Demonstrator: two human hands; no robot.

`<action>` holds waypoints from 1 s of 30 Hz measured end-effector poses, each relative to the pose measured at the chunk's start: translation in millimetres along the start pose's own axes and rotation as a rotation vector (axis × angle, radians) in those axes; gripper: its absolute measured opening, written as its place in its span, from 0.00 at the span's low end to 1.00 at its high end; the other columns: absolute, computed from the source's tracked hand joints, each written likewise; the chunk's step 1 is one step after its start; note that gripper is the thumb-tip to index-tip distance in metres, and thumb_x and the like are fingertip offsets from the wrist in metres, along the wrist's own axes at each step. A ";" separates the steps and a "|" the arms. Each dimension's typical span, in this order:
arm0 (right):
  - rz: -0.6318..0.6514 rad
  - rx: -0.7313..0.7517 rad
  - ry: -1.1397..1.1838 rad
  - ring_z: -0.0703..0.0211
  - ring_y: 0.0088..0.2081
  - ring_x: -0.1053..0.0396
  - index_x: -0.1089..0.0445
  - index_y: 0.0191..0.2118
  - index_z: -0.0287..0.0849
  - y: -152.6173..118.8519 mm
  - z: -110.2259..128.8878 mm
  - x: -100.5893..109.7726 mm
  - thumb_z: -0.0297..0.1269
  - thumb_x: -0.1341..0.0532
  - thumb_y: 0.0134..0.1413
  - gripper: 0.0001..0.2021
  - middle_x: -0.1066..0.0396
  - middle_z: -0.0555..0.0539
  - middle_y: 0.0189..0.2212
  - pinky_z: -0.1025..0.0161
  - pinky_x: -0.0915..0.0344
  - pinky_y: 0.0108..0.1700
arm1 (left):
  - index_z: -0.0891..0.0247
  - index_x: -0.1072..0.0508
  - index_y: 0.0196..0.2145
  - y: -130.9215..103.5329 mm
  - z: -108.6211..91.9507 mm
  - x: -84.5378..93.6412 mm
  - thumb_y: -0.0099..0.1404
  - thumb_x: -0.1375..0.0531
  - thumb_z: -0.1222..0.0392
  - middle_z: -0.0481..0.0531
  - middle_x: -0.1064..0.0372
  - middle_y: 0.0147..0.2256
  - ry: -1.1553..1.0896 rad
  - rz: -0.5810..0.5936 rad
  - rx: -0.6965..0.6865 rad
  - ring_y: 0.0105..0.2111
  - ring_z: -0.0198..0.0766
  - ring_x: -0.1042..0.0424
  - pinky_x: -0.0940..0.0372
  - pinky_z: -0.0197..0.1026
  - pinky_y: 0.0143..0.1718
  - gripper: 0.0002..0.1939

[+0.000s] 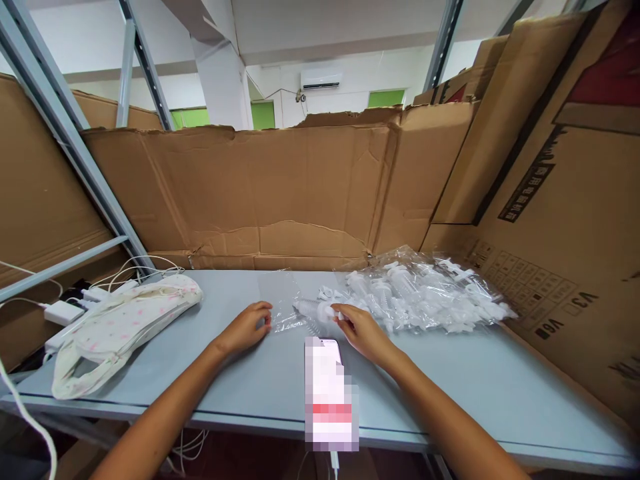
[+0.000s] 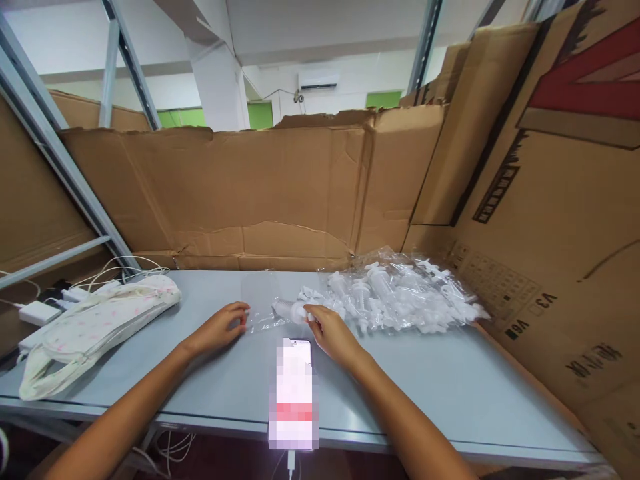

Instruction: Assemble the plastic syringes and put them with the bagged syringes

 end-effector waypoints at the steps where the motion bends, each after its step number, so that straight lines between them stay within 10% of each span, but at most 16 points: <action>1: 0.006 -0.003 0.000 0.54 0.39 0.30 0.32 0.44 0.40 0.1 0.0 -0.2 0.26 0.49 0.53 0.15 0.27 0.42 0.39 0.60 0.36 0.40 | 0.62 0.31 0.29 -2.5 -5.2 -0.2 0.59 0.48 0.63 0.54 0.34 0.47 -0.001 0.016 -0.075 0.48 0.41 0.36 0.43 0.41 0.50 0.06; 6: 0.028 -0.015 0.005 0.54 0.38 0.30 0.31 0.44 0.41 0.4 2.0 0.3 0.26 0.49 0.54 0.14 0.26 0.43 0.36 0.61 0.37 0.39 | 0.60 0.31 0.34 -13.9 -21.3 0.4 0.62 0.50 0.64 0.51 0.29 0.40 -0.024 0.171 -0.147 0.43 0.39 0.32 0.41 0.41 0.46 0.08; 14: 0.020 -0.008 0.006 0.52 0.37 0.29 0.31 0.44 0.41 0.5 -2.0 -0.2 0.29 0.49 0.55 0.14 0.26 0.43 0.34 0.60 0.36 0.38 | 0.60 0.30 0.31 -26.7 -22.6 7.2 0.60 0.44 0.60 0.51 0.45 0.59 -0.184 0.473 -0.097 0.61 0.41 0.52 0.55 0.46 0.59 0.04; 25: 0.020 0.007 0.014 0.55 0.35 0.30 0.30 0.42 0.41 -0.3 3.0 -0.2 0.28 0.49 0.55 0.13 0.27 0.44 0.35 0.61 0.37 0.37 | 0.56 0.42 0.55 -17.5 -43.7 5.6 0.66 0.53 0.55 0.50 0.28 0.41 -0.162 0.040 0.092 0.42 0.39 0.31 0.41 0.39 0.45 0.20; 30: 0.024 0.009 0.021 0.55 0.35 0.31 0.30 0.41 0.41 0.2 1.5 -1.3 0.27 0.49 0.54 0.13 0.27 0.43 0.36 0.61 0.37 0.37 | 0.59 0.30 0.40 -4.0 -46.5 -1.4 0.67 0.57 0.56 0.49 0.27 0.31 -0.107 0.082 0.156 0.34 0.38 0.29 0.40 0.37 0.37 0.17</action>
Point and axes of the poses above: each hand's wrist, its own y-axis towards the middle knuckle, its own x-axis out of the back of the hand, z = x × y, the point moved 3 cm from there along y, towards the middle knuckle
